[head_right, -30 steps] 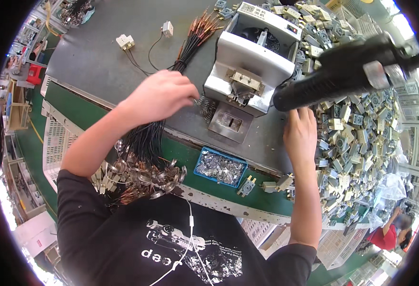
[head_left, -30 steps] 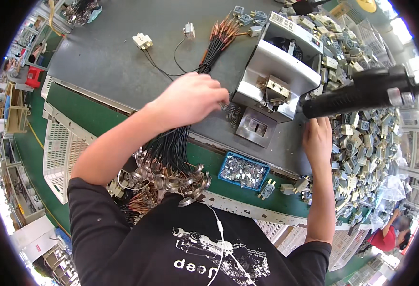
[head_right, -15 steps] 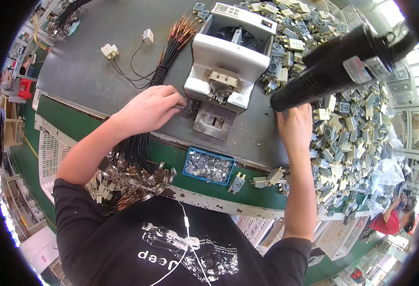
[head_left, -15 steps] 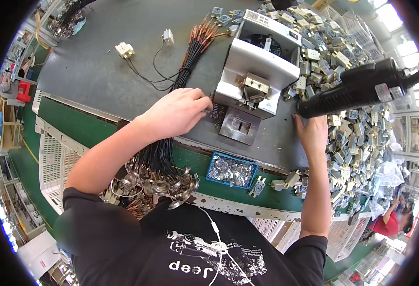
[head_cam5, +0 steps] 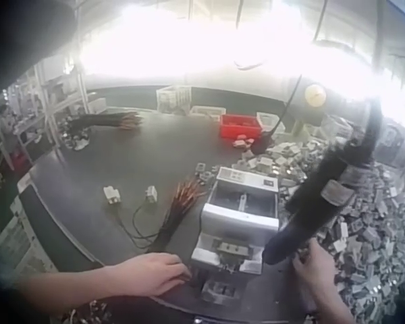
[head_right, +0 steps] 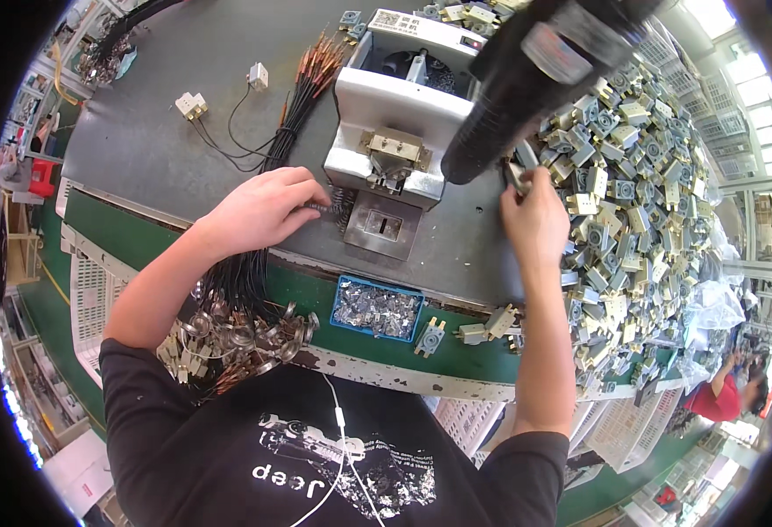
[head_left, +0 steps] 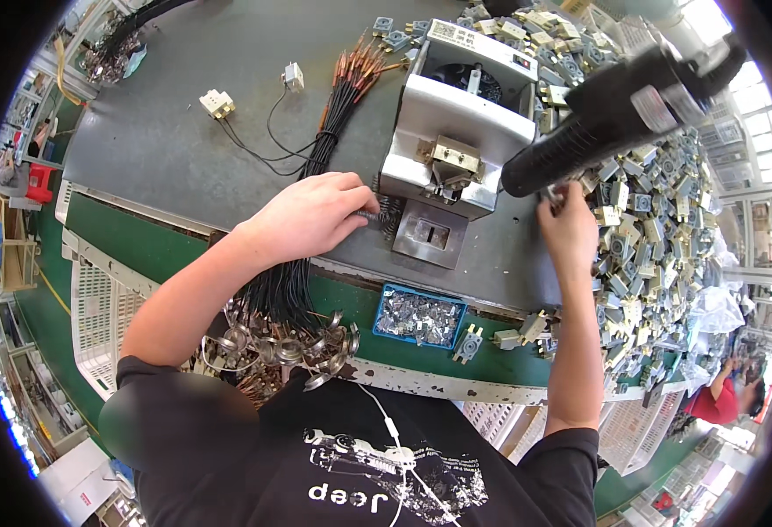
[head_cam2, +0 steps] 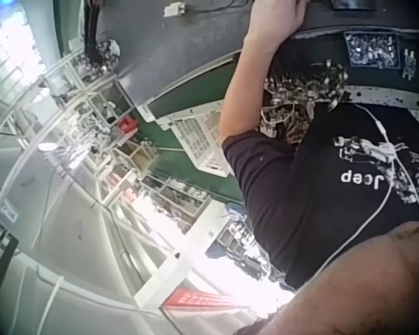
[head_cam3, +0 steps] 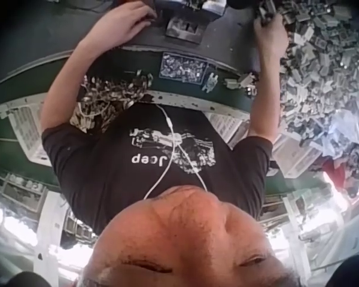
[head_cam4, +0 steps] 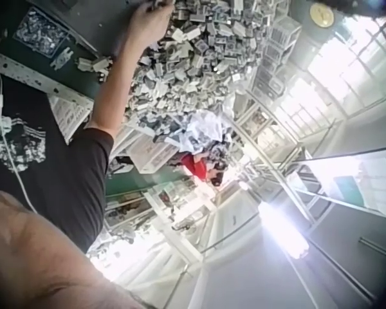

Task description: Assembling electronic components using an electric screwdriver to attach wires to boards.

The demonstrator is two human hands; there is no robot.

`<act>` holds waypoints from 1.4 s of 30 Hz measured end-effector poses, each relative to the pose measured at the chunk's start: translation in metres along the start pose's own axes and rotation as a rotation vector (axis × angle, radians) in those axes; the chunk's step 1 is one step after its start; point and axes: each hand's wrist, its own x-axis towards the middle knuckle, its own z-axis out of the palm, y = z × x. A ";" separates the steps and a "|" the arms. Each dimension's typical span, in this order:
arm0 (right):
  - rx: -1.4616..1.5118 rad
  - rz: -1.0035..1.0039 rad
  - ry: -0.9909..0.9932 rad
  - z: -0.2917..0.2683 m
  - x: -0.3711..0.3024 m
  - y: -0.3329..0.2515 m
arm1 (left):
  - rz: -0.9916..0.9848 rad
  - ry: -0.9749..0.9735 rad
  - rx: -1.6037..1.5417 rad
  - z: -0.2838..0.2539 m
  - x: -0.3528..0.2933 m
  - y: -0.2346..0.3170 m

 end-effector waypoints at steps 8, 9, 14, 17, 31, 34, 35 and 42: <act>1.635 0.385 -0.559 -0.052 -0.062 -0.021 | 0.012 0.000 -0.049 -0.003 0.002 0.000; 1.663 0.397 -0.596 -0.052 -0.067 -0.026 | 0.015 0.000 -0.051 -0.004 0.003 0.000; 1.649 0.392 -0.617 -0.064 -0.083 -0.058 | -0.014 -0.032 -0.102 -0.009 0.002 0.004; 1.311 0.019 -0.543 -0.057 -0.075 -0.070 | -0.091 -0.065 -0.141 -0.012 -0.002 0.005; 0.261 -0.530 -0.021 -0.015 -0.081 -0.086 | 0.040 0.039 -0.184 -0.011 -0.003 -0.003; 0.320 -0.664 0.028 -0.001 -0.077 -0.082 | 0.027 0.003 -0.207 -0.015 0.001 0.004; 0.318 -0.645 -0.005 0.001 -0.076 -0.082 | 0.015 -0.015 -0.218 -0.016 0.001 0.004; 0.438 -0.474 0.023 0.011 -0.088 -0.079 | -0.046 -0.047 -0.248 -0.012 0.001 0.007</act>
